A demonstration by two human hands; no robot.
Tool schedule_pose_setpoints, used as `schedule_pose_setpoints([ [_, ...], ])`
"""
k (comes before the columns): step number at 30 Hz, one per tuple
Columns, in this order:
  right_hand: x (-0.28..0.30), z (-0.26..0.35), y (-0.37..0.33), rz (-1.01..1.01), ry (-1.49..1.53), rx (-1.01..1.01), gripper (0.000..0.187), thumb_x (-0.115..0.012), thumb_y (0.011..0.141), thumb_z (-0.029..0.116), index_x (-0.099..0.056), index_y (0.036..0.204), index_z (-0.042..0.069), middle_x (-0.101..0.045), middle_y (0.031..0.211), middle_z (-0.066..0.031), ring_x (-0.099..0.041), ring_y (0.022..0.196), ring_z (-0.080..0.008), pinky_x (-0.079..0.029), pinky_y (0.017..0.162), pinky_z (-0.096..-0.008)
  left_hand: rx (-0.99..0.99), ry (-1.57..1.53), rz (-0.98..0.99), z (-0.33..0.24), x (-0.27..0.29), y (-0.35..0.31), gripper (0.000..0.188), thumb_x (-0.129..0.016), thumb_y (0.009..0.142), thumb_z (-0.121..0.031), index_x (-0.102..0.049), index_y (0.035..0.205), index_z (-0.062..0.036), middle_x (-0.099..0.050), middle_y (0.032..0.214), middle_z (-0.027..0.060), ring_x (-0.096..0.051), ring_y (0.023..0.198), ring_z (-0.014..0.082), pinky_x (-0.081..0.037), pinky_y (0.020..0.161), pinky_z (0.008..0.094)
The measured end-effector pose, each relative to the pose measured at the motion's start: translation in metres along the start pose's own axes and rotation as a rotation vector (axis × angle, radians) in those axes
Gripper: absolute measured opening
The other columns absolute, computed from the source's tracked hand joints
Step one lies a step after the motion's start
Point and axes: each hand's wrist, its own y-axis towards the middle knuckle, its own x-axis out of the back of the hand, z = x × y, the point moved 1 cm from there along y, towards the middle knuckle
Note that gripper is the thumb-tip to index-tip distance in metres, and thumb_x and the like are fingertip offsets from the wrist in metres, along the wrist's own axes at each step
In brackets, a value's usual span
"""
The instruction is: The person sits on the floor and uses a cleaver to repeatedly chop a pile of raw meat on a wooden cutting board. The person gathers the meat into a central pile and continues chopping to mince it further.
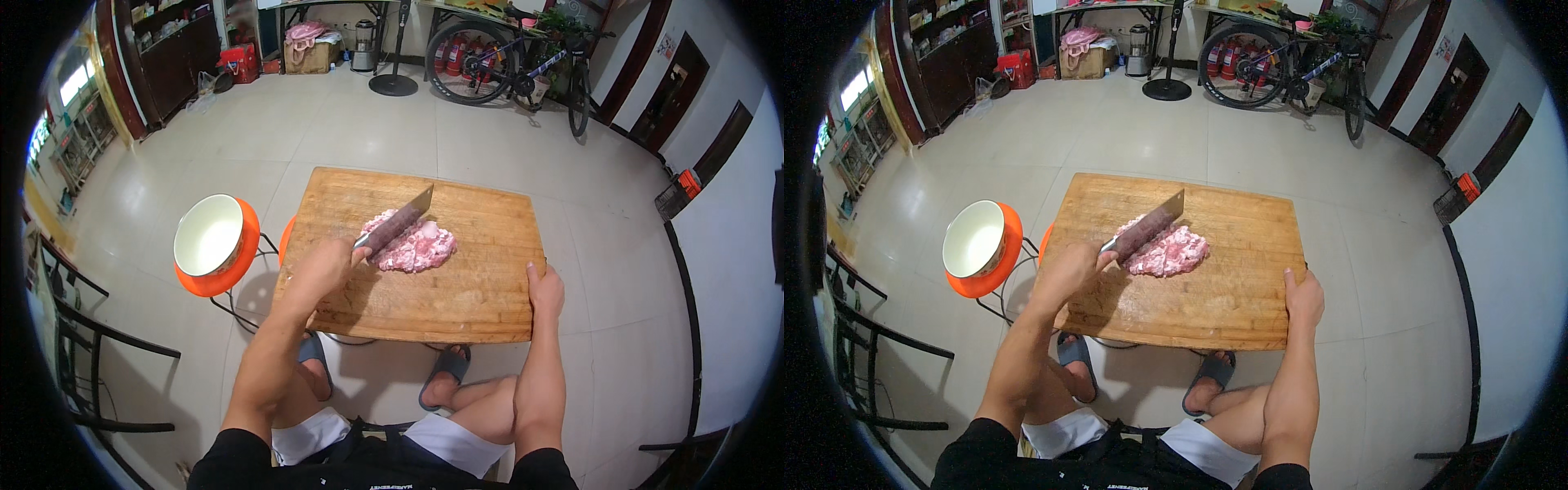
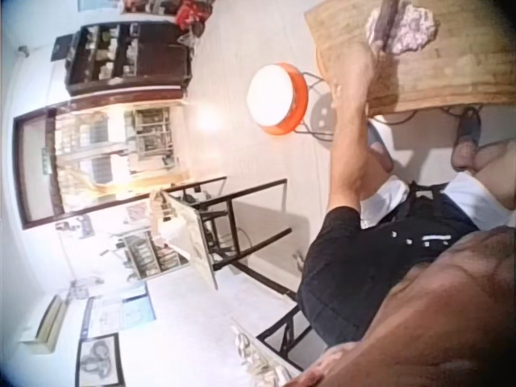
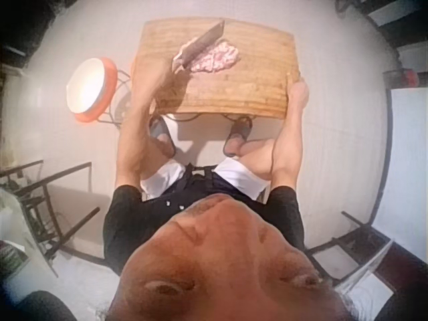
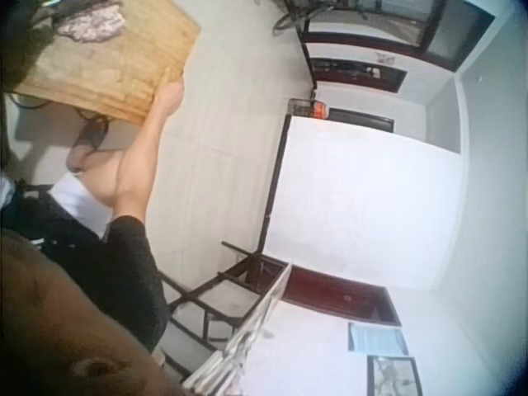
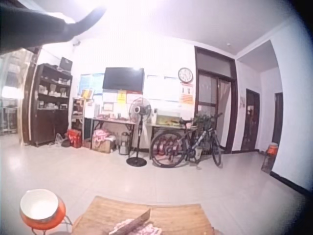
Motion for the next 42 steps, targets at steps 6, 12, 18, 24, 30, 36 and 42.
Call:
schedule_pose_setpoints([
  [6, -0.007, -0.009, 0.004, -0.034, -0.083, 0.023, 0.055, -0.067, 0.1, 0.051, -0.074, 0.124, 0.002, -0.076, 0.119, -0.0252, -0.071, 0.112, -0.044, -0.056, 0.094, -0.0524, 0.012, -0.098, 0.004, -0.008, 0.017, -0.004, 0.046, -0.06, 0.109, -0.043, -0.072, 0.111, 0.001, -0.071, 0.088, 0.0267, -0.068, 0.082, 0.0451, -0.051, 0.074, 0.0525],
  [12, -0.008, -0.008, 0.006, -0.038, -0.041, 0.032, 0.052, -0.067, 0.101, 0.049, -0.073, 0.12, 0.001, -0.076, 0.117, -0.0252, -0.071, 0.109, -0.045, -0.056, 0.092, -0.0534, 0.004, 0.075, -0.015, -0.002, 0.005, -0.003, 0.045, -0.063, 0.108, -0.044, -0.074, 0.112, -0.0011, -0.071, 0.087, 0.0249, -0.069, 0.081, 0.0421, -0.051, 0.075, 0.0515],
  [18, -0.006, -0.006, 0.001, -0.041, -0.065, 0.021, 0.052, -0.068, 0.1, 0.05, -0.074, 0.119, 0.002, -0.076, 0.116, -0.0244, -0.071, 0.109, -0.045, -0.056, 0.091, -0.0544, 0.082, -0.043, 0.003, -0.015, 0.027, -0.008, 0.041, -0.062, 0.109, -0.04, -0.074, 0.114, -0.0007, -0.071, 0.086, 0.0252, -0.069, 0.082, 0.0423, -0.052, 0.076, 0.0501],
  [24, -0.008, -0.006, 0.006, -0.053, -0.067, 0.019, 0.052, -0.067, 0.101, 0.05, -0.074, 0.119, 0.002, -0.077, 0.114, -0.0241, -0.071, 0.109, -0.0448, -0.056, 0.091, -0.0548, 0.031, 0.054, -0.056, 0.003, 0.014, 0.001, 0.044, -0.062, 0.109, -0.042, -0.072, 0.111, 0.0006, -0.071, 0.089, 0.0256, -0.069, 0.083, 0.0442, -0.052, 0.076, 0.0511],
  [30, -0.002, 0.0, -0.002, -0.023, -0.05, 0.006, 0.053, -0.066, 0.101, 0.051, -0.074, 0.124, 0.005, -0.076, 0.117, -0.024, -0.071, 0.111, -0.0442, -0.056, 0.093, -0.0541, 0.033, 0.02, -0.05, -0.003, 0.028, -0.005, 0.043, -0.064, 0.108, -0.042, -0.072, 0.108, -0.0005, -0.071, 0.088, 0.0258, -0.07, 0.085, 0.0452, -0.052, 0.075, 0.0525],
  [36, -0.015, -0.011, 0.009, -0.049, -0.08, 0.013, 0.054, -0.065, 0.101, 0.052, -0.074, 0.124, 0.004, -0.077, 0.119, -0.0224, -0.071, 0.111, -0.0442, -0.056, 0.093, -0.0536, -0.004, 0.018, -0.119, 0.013, 0.019, 0.001, 0.044, -0.064, 0.107, -0.042, -0.071, 0.107, 0.0012, -0.07, 0.089, 0.0275, -0.068, 0.087, 0.0479, -0.052, 0.076, 0.0545],
  [42, -0.008, -0.008, 0.003, -0.032, -0.063, 0.018, 0.053, -0.066, 0.102, 0.052, -0.073, 0.12, 0.003, -0.077, 0.118, -0.0232, -0.071, 0.111, -0.0443, -0.056, 0.091, -0.0546, 0.049, 0.036, -0.031, 0.008, 0.024, -0.001, 0.045, -0.063, 0.108, -0.041, -0.07, 0.107, 0.0033, -0.068, 0.081, 0.0247, -0.067, 0.078, 0.0438, -0.05, 0.072, 0.0533],
])
